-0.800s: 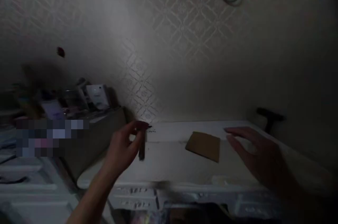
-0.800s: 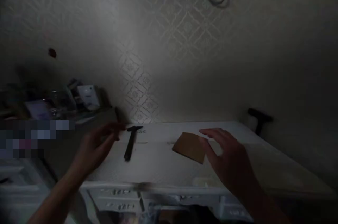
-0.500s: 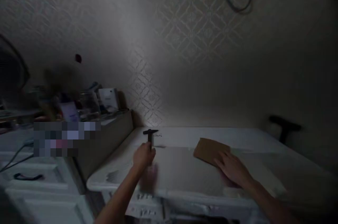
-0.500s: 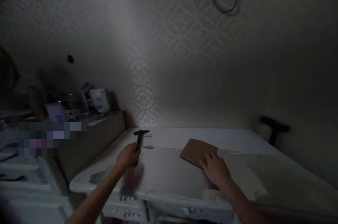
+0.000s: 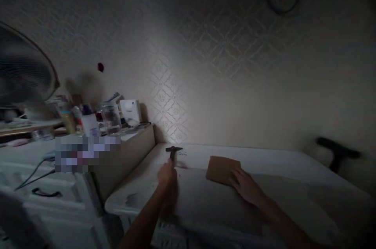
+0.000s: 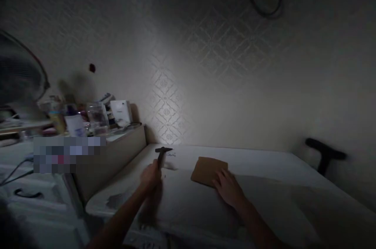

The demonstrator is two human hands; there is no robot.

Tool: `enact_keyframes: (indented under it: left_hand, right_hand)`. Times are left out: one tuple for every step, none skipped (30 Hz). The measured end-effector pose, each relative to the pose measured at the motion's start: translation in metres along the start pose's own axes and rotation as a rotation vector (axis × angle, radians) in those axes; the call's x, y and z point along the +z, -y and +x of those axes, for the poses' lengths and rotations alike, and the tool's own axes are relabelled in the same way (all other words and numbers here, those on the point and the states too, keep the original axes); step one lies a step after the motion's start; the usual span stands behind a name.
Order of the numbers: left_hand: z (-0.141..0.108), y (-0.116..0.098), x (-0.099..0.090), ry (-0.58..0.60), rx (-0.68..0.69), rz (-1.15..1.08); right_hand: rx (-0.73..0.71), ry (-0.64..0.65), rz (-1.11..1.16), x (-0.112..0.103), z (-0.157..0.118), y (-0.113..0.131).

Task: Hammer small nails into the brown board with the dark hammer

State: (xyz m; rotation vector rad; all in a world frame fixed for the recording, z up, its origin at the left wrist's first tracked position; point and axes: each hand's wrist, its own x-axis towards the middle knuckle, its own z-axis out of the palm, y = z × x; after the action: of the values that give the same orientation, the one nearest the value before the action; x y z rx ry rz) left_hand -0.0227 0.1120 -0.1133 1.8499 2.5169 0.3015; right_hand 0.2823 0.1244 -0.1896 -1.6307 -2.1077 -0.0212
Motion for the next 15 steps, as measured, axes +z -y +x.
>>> enact_keyframes:
  left_hand:
    - [0.001,0.002,-0.002,-0.021,0.003,-0.012]
    - [0.002,0.005,-0.003,-0.04,0.006,-0.031]
    - [0.002,0.007,-0.004,-0.056,0.011,-0.055]
    - [0.003,0.009,-0.005,-0.066,0.017,-0.078]
    - [0.004,0.01,-0.006,-0.074,0.017,-0.099]
    - [0.004,0.011,-0.007,-0.083,0.014,-0.115]
    - [0.003,0.011,-0.008,-0.095,0.008,-0.128]
    - [0.002,0.01,-0.009,-0.11,0.003,-0.138]
    - [0.0,0.008,-0.011,-0.125,0.001,-0.147]
    - [-0.003,0.005,-0.013,-0.136,0.004,-0.159]
    - [-0.007,0.001,-0.016,-0.15,0.019,-0.175]
    - [-0.012,-0.003,-0.019,-0.16,0.043,-0.193]
    - [-0.017,-0.01,-0.022,-0.169,0.074,-0.212]
    - [-0.023,-0.017,-0.025,-0.178,0.104,-0.235]
    - [-0.03,-0.025,-0.027,-0.184,0.134,-0.258]
  right_hand:
    - [-0.01,-0.009,0.001,-0.001,-0.001,0.0]
    - [-0.021,-0.023,0.002,-0.003,-0.001,0.001]
    - [-0.03,-0.039,0.005,-0.006,-0.002,0.001]
    - [-0.034,-0.057,0.013,-0.009,-0.002,0.002]
    - [-0.034,-0.073,0.027,-0.012,-0.002,0.003]
    - [-0.03,-0.089,0.05,-0.016,-0.002,0.005]
    - [-0.029,-0.104,0.084,-0.019,-0.002,0.008]
    - [-0.031,-0.12,0.13,-0.023,-0.001,0.011]
    - [-0.03,-0.137,0.19,-0.026,0.0,0.016]
    - [-0.02,-0.154,0.272,-0.029,0.001,0.02]
    - [0.013,-0.165,0.389,-0.03,0.004,0.026]
    - [0.069,-0.168,0.528,-0.031,0.006,0.031]
    - [0.137,-0.159,0.678,-0.031,0.01,0.037]
    - [0.211,-0.139,0.823,-0.03,0.013,0.042]
    - [0.257,-0.119,0.913,-0.028,0.017,0.048]
